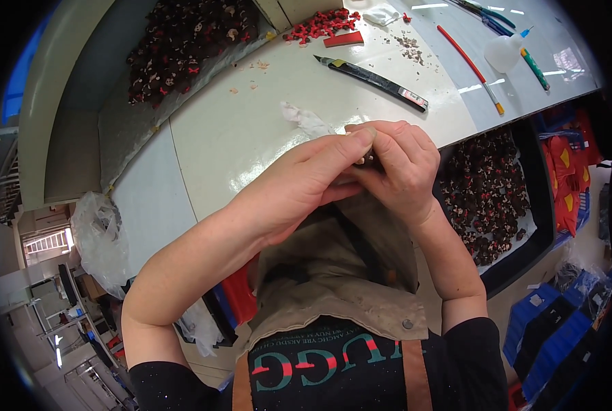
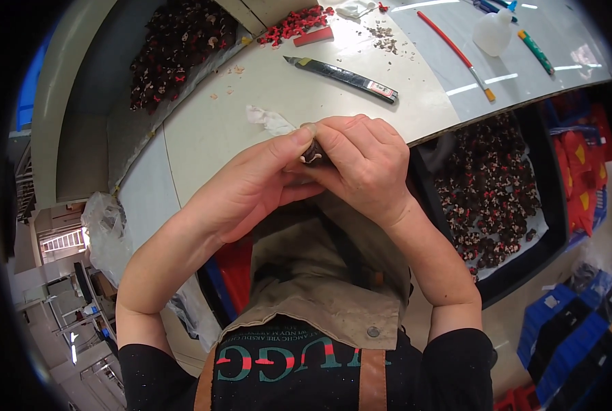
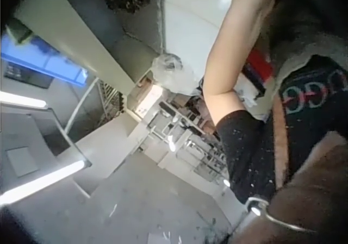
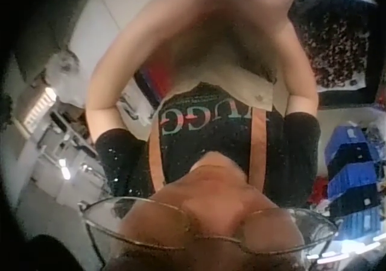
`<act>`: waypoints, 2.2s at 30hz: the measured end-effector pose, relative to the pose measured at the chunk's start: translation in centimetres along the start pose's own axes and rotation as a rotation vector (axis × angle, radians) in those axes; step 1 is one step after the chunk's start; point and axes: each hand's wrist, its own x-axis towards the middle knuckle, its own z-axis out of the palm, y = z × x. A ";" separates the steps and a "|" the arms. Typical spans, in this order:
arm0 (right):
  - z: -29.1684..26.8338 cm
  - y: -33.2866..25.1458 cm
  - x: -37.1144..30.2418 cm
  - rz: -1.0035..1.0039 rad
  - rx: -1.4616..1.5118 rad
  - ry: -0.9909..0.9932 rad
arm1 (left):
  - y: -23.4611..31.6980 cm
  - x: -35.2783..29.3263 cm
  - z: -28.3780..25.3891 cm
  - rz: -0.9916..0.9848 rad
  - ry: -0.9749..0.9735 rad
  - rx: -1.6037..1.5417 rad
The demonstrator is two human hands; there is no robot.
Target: Assembling small character figurines by fitting pieces together and applying glue.
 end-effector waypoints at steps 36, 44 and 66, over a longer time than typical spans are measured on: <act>-1.0 0.2 -0.2 -0.013 0.219 0.044 | -1.0 -0.5 0.9 0.058 0.056 -0.040; -2.4 -4.1 -3.0 0.201 0.620 -0.055 | -4.4 -4.6 1.6 0.137 -0.033 -0.005; -0.8 -7.0 -8.0 0.252 0.675 -0.180 | -10.3 -7.7 -0.2 -0.063 0.126 -0.236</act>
